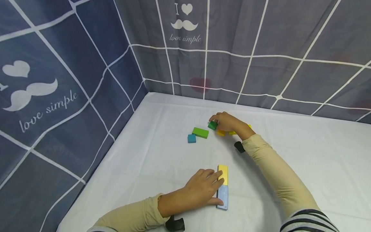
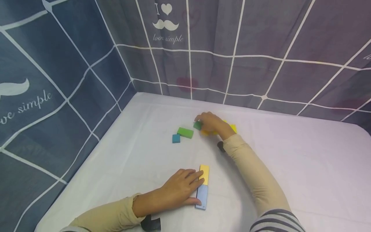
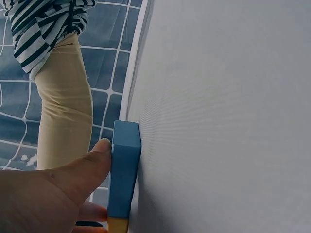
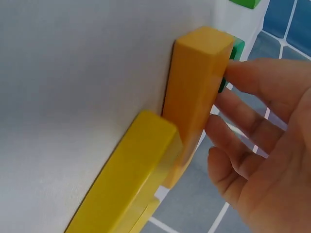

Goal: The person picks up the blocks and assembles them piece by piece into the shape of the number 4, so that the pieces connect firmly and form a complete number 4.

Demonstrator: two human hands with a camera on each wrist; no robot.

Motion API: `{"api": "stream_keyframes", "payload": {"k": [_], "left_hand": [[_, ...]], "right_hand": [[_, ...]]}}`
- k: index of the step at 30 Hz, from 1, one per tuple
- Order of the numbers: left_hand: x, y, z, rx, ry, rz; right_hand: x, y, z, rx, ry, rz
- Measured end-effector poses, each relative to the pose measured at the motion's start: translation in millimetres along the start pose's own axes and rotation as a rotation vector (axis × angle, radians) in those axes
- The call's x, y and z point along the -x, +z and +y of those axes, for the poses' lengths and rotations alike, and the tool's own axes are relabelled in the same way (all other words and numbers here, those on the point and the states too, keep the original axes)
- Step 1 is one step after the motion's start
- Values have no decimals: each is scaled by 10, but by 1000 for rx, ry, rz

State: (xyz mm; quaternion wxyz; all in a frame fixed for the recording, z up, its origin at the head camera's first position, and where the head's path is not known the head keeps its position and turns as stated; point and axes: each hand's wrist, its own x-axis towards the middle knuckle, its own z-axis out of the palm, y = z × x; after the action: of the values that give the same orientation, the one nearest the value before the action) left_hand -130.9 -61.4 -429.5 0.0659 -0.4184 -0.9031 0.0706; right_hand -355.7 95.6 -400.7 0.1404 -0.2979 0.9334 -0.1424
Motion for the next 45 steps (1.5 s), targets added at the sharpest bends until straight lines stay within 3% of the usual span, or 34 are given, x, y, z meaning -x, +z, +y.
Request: {"api": "stream_keyframes", "payload": {"k": [8, 15, 25, 33, 45], "left_hand": [[-6, 32, 3, -8, 17, 82], [-14, 29, -13, 14, 4, 51], [-47, 27, -1, 26, 2, 49], [-56, 24, 4, 36, -1, 56], [-66, 43, 5, 73, -7, 29]], "right_hand": [[35, 79, -64, -5, -3, -20], [179, 86, -148, 45, -36, -2], [573, 240, -197, 14, -29, 22], [883, 342, -233, -17, 24, -16], [1095, 430, -187, -80, -31, 53]]}}
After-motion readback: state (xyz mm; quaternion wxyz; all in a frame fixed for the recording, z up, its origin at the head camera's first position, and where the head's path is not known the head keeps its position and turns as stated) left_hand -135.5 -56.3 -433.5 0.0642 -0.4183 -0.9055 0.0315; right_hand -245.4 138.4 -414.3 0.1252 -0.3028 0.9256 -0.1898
